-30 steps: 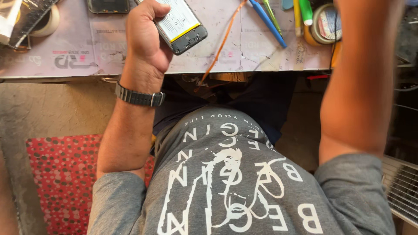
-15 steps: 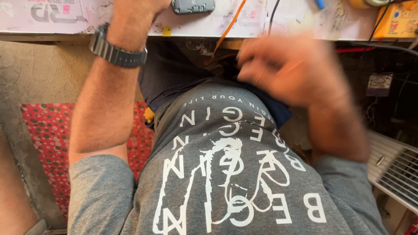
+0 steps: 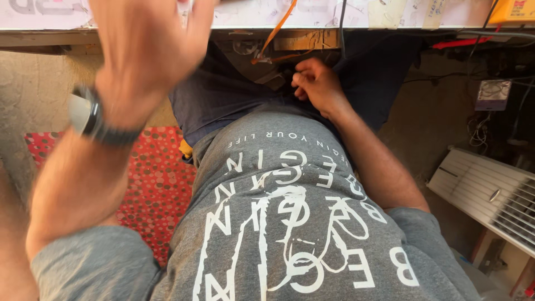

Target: The person removes the battery from a disassembled smartphone, then connects a charging cable to the phone's port. They use a green utility knife to scrape or clean around the charging port area while the phone remains open on the workbench.

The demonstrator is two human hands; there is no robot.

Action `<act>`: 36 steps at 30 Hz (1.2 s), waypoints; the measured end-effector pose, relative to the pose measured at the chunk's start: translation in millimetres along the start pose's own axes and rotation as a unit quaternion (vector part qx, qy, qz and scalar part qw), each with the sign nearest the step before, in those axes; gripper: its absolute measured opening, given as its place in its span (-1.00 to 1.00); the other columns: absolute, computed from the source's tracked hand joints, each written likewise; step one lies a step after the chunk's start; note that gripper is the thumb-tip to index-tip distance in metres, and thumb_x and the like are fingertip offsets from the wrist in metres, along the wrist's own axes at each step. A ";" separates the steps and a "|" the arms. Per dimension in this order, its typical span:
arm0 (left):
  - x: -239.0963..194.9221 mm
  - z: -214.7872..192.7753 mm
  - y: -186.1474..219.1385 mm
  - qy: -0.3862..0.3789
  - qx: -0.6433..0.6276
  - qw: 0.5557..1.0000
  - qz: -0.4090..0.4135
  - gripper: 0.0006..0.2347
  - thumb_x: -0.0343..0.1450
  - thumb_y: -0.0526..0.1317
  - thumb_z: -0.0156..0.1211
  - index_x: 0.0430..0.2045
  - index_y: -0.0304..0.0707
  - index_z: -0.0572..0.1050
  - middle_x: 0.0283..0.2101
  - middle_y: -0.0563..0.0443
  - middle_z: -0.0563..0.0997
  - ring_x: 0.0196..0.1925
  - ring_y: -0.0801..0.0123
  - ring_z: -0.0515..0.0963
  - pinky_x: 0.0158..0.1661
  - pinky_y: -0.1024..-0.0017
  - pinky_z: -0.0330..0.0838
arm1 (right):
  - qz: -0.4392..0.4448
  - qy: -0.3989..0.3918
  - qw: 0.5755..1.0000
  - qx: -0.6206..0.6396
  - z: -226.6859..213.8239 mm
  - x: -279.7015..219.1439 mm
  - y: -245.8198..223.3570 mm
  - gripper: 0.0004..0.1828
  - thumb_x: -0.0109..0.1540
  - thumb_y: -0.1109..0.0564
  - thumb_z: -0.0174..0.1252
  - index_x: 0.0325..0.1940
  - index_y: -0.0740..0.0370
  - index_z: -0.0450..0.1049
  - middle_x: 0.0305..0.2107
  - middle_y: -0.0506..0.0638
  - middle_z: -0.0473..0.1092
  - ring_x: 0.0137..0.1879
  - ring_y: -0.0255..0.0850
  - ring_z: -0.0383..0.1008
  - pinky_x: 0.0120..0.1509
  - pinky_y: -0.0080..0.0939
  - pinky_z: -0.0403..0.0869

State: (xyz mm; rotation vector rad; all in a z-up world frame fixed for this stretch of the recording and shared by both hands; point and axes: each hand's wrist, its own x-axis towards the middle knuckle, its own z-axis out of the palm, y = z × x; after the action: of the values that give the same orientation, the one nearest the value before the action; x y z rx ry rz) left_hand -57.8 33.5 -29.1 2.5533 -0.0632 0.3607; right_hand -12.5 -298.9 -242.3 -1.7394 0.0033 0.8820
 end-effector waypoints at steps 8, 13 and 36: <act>-113.2 2.4 -23.7 -0.164 -0.005 0.977 -0.134 -0.88 0.40 -0.15 0.30 -0.35 -0.16 0.65 -0.35 -0.13 0.65 -0.29 -0.05 0.62 -0.29 0.12 0.47 | 0.058 -0.020 0.998 0.030 1.0 16.3 2.8 -0.73 0.26 0.17 0.31 -0.08 0.30 0.39 -0.40 -0.03 0.44 -0.41 -0.31 0.45 -0.37 -0.29 0.51; -160.9 66.8 -109.9 -0.087 -0.065 0.918 -0.380 -0.61 0.30 -0.17 0.38 -0.01 -0.34 0.56 -0.40 -0.17 0.66 -0.32 0.04 0.67 -0.25 0.16 0.52 | 0.015 -0.116 0.988 -0.100 25.8 10.6 -1.4 -0.76 0.25 0.16 0.31 -0.05 0.31 0.50 -0.37 -0.06 0.49 -0.34 -0.37 0.44 -0.25 -0.38 0.45; -112.9 63.1 -0.3 -0.148 -0.746 0.509 -0.402 -0.76 0.62 -0.18 -0.06 -0.10 -0.45 0.46 -0.62 0.16 0.30 -0.69 0.62 0.20 -0.68 0.62 0.07 | -0.150 -0.404 0.895 0.111 81.1 -15.7 -87.6 -0.53 0.46 0.04 0.10 0.38 0.36 0.32 0.17 0.02 0.41 0.34 -0.25 0.37 0.49 -0.20 0.34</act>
State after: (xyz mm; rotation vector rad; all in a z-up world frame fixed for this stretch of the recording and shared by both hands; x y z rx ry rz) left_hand -151.2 -3.3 -110.7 0.6340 0.4737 -0.4169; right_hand -31.6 -205.7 -168.4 -1.0204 -0.6715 1.2516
